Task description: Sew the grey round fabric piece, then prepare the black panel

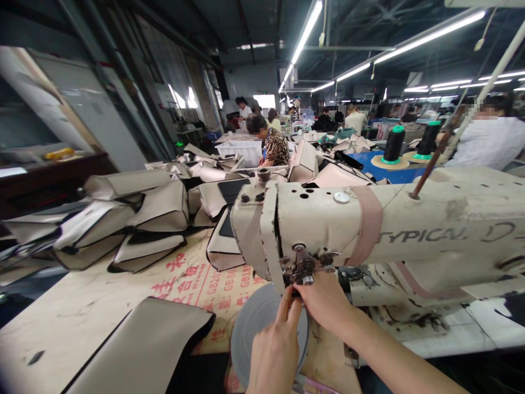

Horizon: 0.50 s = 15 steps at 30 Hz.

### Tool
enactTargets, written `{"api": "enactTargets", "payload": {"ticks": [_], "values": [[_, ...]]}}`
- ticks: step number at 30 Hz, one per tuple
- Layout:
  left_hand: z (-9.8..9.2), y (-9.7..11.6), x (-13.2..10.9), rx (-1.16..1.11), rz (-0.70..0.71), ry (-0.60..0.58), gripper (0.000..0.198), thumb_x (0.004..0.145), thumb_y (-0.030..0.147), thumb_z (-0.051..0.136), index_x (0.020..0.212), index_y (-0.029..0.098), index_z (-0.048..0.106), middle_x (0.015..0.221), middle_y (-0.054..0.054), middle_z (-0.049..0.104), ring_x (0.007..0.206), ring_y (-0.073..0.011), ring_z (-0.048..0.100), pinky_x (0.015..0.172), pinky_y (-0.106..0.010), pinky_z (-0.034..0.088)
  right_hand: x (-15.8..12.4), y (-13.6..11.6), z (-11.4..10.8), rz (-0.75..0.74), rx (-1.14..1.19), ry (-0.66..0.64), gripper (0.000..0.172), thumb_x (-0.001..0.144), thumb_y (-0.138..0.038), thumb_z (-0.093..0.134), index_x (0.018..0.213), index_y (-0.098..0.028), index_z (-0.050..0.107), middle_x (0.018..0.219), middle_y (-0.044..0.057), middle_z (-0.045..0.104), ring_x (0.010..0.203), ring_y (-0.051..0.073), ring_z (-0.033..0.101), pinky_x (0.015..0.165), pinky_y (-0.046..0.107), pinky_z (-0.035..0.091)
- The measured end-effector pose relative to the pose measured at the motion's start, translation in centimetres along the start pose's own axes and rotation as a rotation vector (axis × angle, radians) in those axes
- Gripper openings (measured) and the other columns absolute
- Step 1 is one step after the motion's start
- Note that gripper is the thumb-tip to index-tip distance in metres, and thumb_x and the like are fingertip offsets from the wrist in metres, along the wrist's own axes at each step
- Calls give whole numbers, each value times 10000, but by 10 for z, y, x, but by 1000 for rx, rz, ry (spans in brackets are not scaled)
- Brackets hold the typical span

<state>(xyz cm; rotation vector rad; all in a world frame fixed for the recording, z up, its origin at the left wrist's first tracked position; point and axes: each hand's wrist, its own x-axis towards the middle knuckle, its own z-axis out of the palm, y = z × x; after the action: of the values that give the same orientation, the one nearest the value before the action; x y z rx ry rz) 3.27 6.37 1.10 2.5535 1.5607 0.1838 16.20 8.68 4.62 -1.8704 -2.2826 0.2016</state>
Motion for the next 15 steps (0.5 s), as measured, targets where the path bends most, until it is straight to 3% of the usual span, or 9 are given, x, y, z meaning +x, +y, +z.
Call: {"api": "enactTargets", "payload": {"ticks": [4, 7, 9, 13, 15], "values": [[-10, -2, -5, -214, -36, 58, 396, 773, 34, 365, 1037, 246, 570, 1339, -98, 457, 636, -192, 666, 502, -276, 485, -1, 1, 2, -75, -50, 10, 218, 862, -180, 418, 903, -198, 632, 848, 76, 649, 777, 231, 606, 614, 269, 409], [-14, -9, -15, -647, -126, 216, 204, 866, 219, 381, 936, 232, 571, 1173, -78, 590, 596, -142, 636, 551, -248, 481, -3, 2, 0, -131, -53, 29, 237, 858, -143, 401, 927, -203, 620, 846, 65, 649, 775, 211, 605, 636, 259, 403], [-11, -16, -21, -935, -224, 297, 184, 858, 334, 433, 897, 211, 564, 1016, -69, 642, 552, -121, 597, 538, -228, 471, -4, 3, -2, -173, -49, 21, 261, 850, -111, 382, 928, -189, 619, 834, 71, 649, 763, 205, 606, 638, 254, 402], [-4, -27, -20, -1338, -378, 280, 299, 785, 439, 545, 913, 169, 554, 631, -4, 610, 495, -117, 544, 489, -206, 436, -4, 6, -5, -279, -25, -24, 333, 800, -52, 389, 1018, -178, 606, 877, 69, 646, 777, 192, 607, 664, 244, 416], [-4, -27, -13, -1501, -392, 246, 319, 770, 444, 569, 923, 164, 550, 589, 18, 584, 505, -112, 541, 501, -203, 433, -4, 7, -9, -320, -7, -32, 380, 789, -46, 395, 1087, -191, 583, 933, 61, 633, 812, 190, 601, 700, 248, 427]]}}
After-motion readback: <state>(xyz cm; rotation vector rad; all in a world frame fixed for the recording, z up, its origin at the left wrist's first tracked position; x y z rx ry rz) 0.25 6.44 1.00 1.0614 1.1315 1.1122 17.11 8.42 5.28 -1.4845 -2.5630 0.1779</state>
